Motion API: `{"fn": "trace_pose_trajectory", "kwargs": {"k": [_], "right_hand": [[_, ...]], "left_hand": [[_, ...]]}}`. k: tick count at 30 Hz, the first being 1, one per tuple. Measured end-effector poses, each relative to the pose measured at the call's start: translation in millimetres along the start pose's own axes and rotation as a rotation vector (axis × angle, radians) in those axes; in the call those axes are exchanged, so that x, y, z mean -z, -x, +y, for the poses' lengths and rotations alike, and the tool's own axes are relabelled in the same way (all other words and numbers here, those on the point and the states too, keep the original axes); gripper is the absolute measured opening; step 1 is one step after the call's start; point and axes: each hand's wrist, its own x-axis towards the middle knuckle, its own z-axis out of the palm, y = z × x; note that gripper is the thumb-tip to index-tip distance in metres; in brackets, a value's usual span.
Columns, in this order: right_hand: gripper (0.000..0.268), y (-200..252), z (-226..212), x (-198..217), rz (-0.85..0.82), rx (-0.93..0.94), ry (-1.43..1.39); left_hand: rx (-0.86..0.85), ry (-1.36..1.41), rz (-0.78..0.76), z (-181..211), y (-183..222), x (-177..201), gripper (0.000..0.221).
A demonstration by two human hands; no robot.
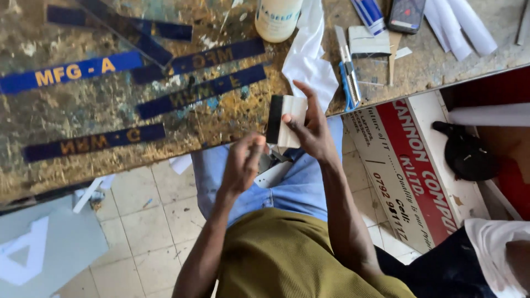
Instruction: Cleaning blue acrylic strips using a cloth and a squeegee on a workbench in a sign shop.
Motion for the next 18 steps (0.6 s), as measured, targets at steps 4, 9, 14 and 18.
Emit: {"fn": "trace_pose_trajectory", "kwargs": {"k": [4,9,14,18], "right_hand": [[0.058,16,11,-18,-0.082,-0.003,-0.008],[0.052,41,25,-25,-0.388,-0.071,0.075],[0.051,27,3,-20,-0.388,0.063,0.337],[0.053,-24,-55,-20,-0.184,0.002,0.489]], "left_hand": [[0.007,0.168,-0.015,-14,1,-21,0.059],[0.147,0.157,0.234,-37,-6,-11,0.052],[-0.175,-0.006,0.497,-15,-17,62,0.039],[-0.366,-0.507,0.673,-21,-1,126,0.028]]}}
